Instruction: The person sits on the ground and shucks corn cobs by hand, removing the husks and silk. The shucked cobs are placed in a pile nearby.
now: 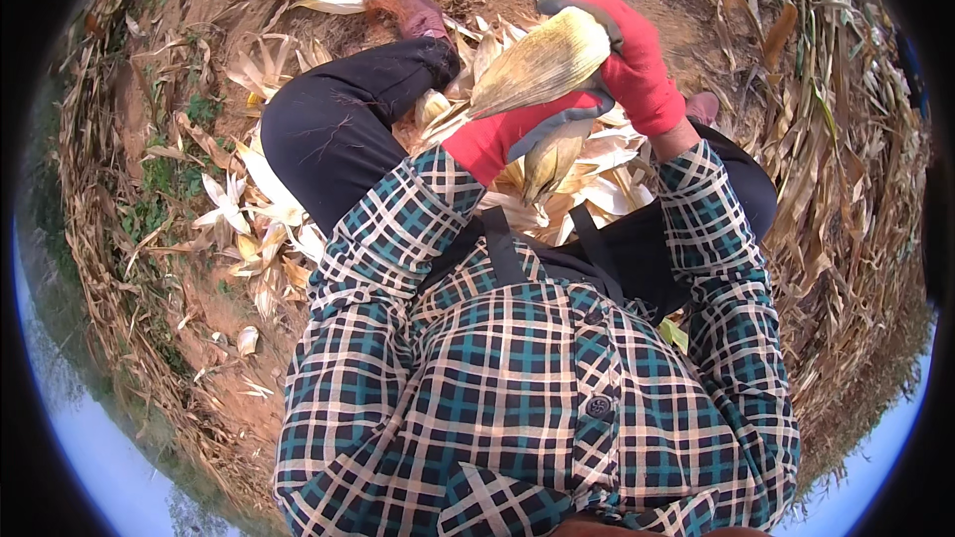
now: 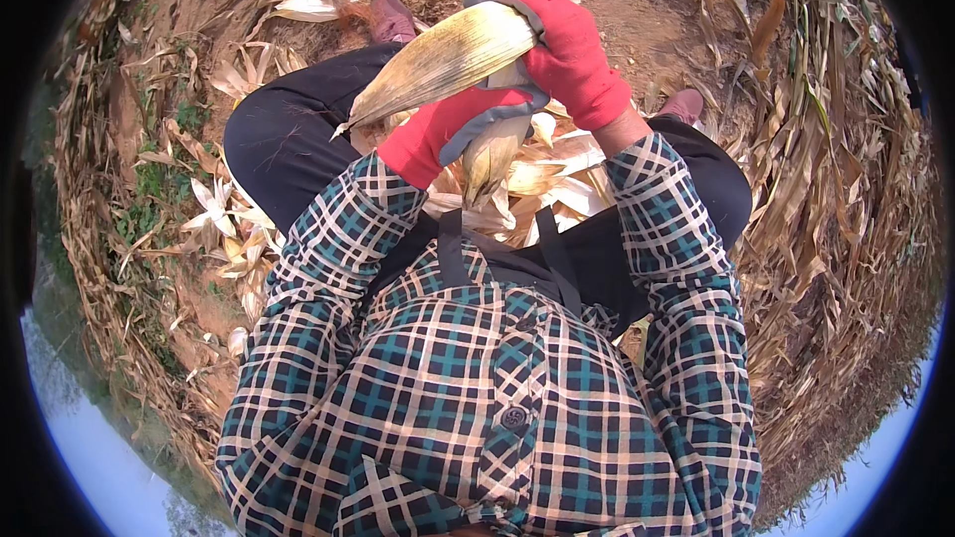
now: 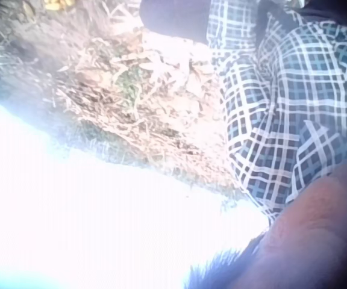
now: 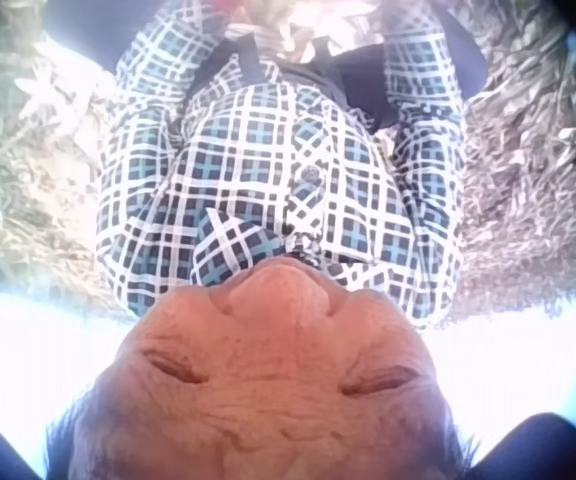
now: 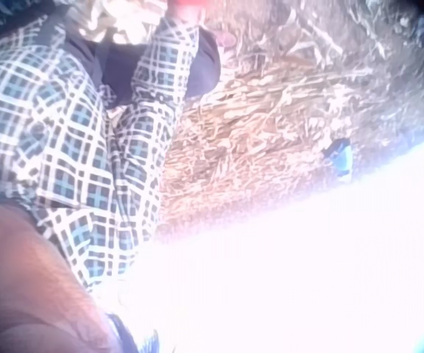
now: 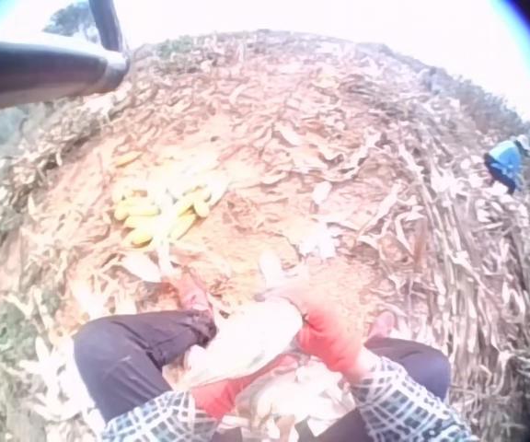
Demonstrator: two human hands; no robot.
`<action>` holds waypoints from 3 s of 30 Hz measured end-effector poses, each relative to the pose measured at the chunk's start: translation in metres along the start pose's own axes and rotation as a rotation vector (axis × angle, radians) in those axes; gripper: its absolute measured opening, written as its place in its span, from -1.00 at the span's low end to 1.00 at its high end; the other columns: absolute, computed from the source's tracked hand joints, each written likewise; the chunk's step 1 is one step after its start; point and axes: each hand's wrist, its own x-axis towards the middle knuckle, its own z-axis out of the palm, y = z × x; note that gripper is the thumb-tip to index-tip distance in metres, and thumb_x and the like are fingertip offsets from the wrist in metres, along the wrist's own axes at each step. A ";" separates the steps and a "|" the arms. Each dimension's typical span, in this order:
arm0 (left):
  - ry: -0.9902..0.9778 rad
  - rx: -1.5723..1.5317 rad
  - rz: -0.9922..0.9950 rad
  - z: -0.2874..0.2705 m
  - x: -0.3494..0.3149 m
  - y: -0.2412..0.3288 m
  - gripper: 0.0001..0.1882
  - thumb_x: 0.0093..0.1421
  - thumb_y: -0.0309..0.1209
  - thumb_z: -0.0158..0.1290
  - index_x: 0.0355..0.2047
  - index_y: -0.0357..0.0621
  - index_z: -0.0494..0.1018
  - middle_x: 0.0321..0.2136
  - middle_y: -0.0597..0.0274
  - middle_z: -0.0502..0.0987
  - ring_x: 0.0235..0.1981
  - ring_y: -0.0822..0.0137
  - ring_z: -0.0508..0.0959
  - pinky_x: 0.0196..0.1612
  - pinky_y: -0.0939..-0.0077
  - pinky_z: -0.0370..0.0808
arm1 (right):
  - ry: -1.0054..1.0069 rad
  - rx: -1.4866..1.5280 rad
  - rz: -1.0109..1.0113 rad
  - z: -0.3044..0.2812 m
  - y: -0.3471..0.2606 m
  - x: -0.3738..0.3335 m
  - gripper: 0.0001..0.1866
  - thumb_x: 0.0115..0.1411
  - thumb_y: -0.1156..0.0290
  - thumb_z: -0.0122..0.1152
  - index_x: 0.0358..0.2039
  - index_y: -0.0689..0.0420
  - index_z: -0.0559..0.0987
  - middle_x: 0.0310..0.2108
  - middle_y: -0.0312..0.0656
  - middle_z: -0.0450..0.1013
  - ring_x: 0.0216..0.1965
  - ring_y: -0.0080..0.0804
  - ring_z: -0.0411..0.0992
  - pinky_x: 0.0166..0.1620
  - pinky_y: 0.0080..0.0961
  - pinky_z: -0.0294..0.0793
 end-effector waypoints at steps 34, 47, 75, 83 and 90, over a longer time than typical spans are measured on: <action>-0.069 1.597 0.749 -0.015 0.003 0.027 -0.26 -0.22 -0.50 0.17 0.10 0.02 0.32 0.09 0.12 0.34 0.18 0.05 0.27 0.24 0.00 0.13 | 0.247 1.671 0.966 0.011 -0.021 -0.037 -0.47 0.34 -0.01 -0.26 0.10 0.13 0.29 0.01 -0.15 0.36 0.00 -0.32 0.40 0.10 -0.39 0.38; 0.296 -0.069 -0.005 -0.014 0.012 -0.004 -0.36 0.13 -0.32 0.17 0.15 -0.21 0.15 -0.05 0.15 0.39 -0.05 0.38 0.44 -0.05 0.51 0.45 | 0.327 1.206 0.875 0.023 -0.013 -0.011 -0.52 0.19 0.26 0.17 0.04 0.23 0.32 -0.17 -0.13 0.44 -0.18 -0.40 0.46 -0.12 -0.45 0.50; 0.391 0.481 0.081 -0.024 0.003 0.009 -0.38 -0.12 -0.20 0.34 -0.11 -0.25 0.37 -0.32 0.12 0.55 -0.32 0.32 0.57 -0.25 0.45 0.50 | 0.130 0.686 0.739 -0.003 -0.021 0.007 -0.47 0.16 0.07 0.21 -0.04 0.24 0.41 -0.17 -0.19 0.46 -0.12 -0.55 0.40 -0.05 -0.52 0.41; 0.523 0.906 0.183 -0.026 0.006 0.012 -0.22 -0.20 -0.14 0.35 0.00 -0.21 0.32 -0.20 0.02 0.51 -0.17 0.12 0.55 -0.14 0.34 0.47 | 0.226 0.591 0.846 -0.010 -0.017 0.009 -0.46 0.21 0.03 0.10 -0.03 0.25 0.42 -0.30 -0.21 0.41 -0.29 -0.48 0.48 -0.24 -0.57 0.49; 0.573 1.265 0.258 -0.028 0.003 0.008 -0.14 -0.20 -0.11 0.32 0.09 -0.18 0.25 -0.11 -0.04 0.44 -0.12 0.03 0.50 -0.12 0.25 0.46 | 0.180 0.558 0.798 -0.025 -0.005 -0.001 -0.50 0.31 0.02 -0.08 -0.16 0.30 0.43 -0.27 -0.16 0.45 -0.25 -0.45 0.49 -0.20 -0.50 0.56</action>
